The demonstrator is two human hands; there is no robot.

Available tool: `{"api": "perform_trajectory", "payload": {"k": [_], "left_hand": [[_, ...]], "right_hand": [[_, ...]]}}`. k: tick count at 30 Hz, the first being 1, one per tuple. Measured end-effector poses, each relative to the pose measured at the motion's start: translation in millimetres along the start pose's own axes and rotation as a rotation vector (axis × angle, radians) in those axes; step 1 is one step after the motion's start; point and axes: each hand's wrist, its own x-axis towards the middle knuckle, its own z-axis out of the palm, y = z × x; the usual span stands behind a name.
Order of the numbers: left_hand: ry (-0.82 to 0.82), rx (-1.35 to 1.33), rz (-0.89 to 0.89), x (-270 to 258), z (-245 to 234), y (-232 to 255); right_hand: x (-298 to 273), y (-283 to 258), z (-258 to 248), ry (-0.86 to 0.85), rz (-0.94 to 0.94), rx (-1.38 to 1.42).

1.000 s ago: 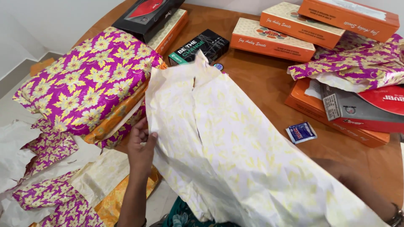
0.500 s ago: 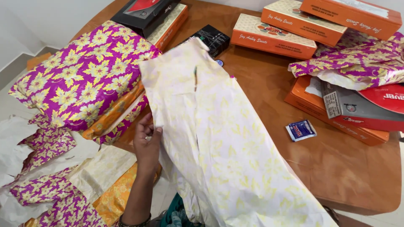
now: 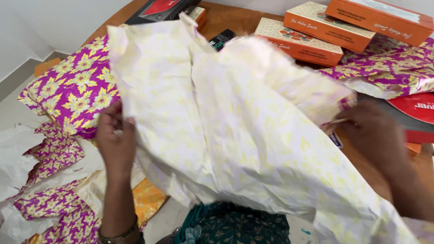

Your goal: The person wraps two rectangular boxes using patterned wrapping paper and adhesive stickers. They fold the paper around each box, smooth the edges, and seal the ends with stickers. The first wrapped box is set aside, then the second is wrapped similarly.

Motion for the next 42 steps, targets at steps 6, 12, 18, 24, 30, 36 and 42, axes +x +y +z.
{"api": "perform_trajectory", "payload": {"k": [6, 12, 18, 24, 30, 36, 42], "left_hand": [[-0.068, 0.448, 0.087, 35, -19, 40], [-0.196, 0.677, 0.296, 69, 2, 54], [-0.23, 0.914, 0.353, 94, 48, 49], [-0.615, 0.576, 0.7, -11, 132, 45], [-0.944, 0.558, 0.528, -99, 166, 12], [-0.992, 0.684, 0.469, -67, 194, -14], [-1.039, 0.686, 0.524, -28, 217, -18]], "right_hand": [[-20, 224, 13, 0.084, 0.278, 0.067], [-12, 289, 38, 0.088, 0.312, 0.078], [50, 157, 8, 0.083, 0.007, -0.129], [69, 14, -7, 0.251, -0.131, -0.628], [21, -73, 79, -0.372, -0.243, -0.078], [34, -43, 146, -0.575, -0.21, -0.127], [56, -9, 171, -0.422, -0.155, -0.124]]}}
